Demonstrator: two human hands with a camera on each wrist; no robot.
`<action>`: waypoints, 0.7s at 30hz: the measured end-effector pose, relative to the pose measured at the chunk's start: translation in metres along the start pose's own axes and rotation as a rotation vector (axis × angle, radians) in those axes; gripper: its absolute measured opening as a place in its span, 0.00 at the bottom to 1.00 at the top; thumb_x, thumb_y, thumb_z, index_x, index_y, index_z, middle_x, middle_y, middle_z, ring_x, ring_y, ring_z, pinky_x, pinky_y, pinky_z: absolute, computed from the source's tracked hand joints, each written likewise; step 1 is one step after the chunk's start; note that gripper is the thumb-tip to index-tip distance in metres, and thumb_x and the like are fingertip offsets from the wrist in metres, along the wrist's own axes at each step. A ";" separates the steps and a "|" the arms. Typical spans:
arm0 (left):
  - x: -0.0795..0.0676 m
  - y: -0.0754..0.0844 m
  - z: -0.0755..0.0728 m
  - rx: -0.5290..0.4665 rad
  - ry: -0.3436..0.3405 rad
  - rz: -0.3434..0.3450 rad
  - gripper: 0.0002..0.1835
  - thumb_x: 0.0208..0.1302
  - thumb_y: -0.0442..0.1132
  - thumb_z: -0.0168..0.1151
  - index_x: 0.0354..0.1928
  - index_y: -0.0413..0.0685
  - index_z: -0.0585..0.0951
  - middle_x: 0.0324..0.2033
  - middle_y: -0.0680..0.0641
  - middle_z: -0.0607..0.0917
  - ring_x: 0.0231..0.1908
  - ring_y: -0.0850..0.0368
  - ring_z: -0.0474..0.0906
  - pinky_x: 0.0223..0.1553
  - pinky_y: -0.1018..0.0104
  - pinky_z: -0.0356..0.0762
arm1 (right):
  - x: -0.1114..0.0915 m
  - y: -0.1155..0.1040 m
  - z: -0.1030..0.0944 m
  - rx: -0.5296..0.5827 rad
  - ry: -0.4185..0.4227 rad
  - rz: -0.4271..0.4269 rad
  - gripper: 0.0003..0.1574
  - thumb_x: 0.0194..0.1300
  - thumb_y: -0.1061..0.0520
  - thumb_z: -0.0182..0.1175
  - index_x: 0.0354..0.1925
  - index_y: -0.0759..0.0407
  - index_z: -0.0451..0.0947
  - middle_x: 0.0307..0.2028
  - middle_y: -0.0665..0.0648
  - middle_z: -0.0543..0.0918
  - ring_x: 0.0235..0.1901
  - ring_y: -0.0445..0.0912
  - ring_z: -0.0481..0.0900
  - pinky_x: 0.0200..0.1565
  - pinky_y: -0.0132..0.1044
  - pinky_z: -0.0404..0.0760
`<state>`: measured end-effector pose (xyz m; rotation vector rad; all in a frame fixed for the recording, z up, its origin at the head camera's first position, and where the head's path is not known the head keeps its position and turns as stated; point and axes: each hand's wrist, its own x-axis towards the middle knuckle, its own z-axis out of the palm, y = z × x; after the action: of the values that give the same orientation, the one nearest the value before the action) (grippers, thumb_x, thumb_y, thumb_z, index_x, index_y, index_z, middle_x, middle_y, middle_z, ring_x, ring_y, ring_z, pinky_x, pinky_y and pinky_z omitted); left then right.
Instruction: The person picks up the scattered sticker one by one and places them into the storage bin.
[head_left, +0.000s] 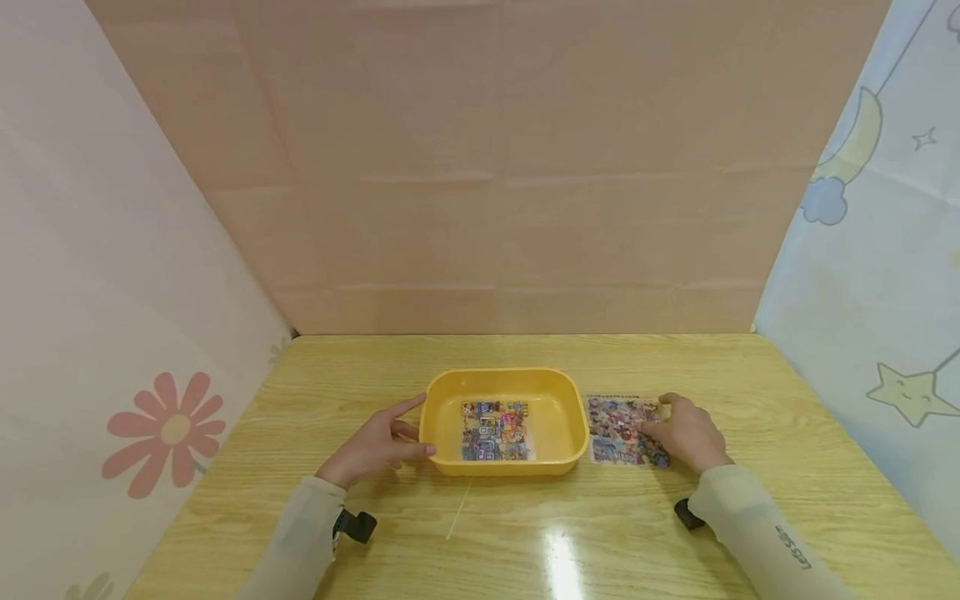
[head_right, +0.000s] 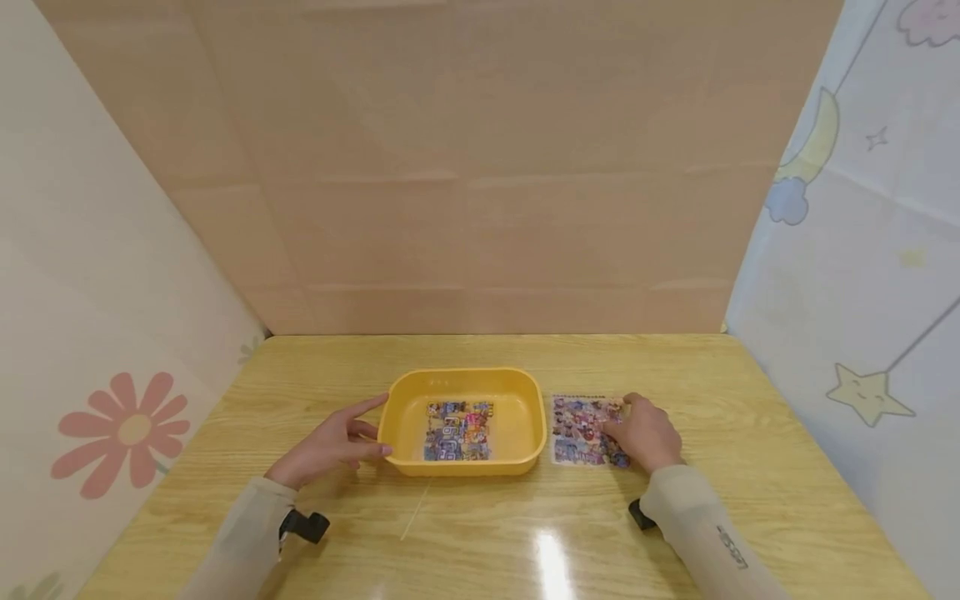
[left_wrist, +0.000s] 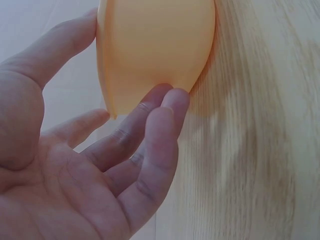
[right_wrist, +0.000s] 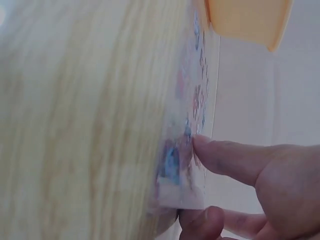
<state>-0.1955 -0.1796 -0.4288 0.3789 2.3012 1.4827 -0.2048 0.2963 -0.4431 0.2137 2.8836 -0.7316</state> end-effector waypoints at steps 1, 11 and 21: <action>0.000 0.000 0.000 0.000 0.000 0.000 0.50 0.61 0.44 0.73 0.79 0.50 0.54 0.48 0.39 0.86 0.39 0.44 0.83 0.29 0.55 0.79 | 0.000 0.001 0.000 0.004 -0.003 0.006 0.52 0.66 0.38 0.63 0.69 0.75 0.60 0.57 0.79 0.74 0.48 0.71 0.77 0.38 0.59 0.78; 0.001 -0.002 0.001 -0.002 0.006 -0.001 0.50 0.61 0.44 0.73 0.79 0.50 0.55 0.47 0.40 0.86 0.37 0.45 0.83 0.28 0.57 0.78 | 0.001 0.010 0.000 0.095 0.003 0.003 0.39 0.73 0.44 0.55 0.63 0.77 0.68 0.54 0.77 0.78 0.46 0.67 0.79 0.42 0.59 0.79; 0.001 -0.002 0.001 0.004 0.014 0.000 0.50 0.61 0.45 0.73 0.79 0.51 0.54 0.48 0.40 0.86 0.38 0.45 0.83 0.29 0.55 0.78 | 0.001 0.016 -0.004 0.211 0.048 -0.023 0.28 0.73 0.52 0.49 0.56 0.76 0.75 0.38 0.65 0.85 0.30 0.50 0.77 0.32 0.44 0.75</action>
<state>-0.1958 -0.1788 -0.4313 0.3710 2.3153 1.4855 -0.2036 0.3126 -0.4474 0.2261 2.8551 -1.0494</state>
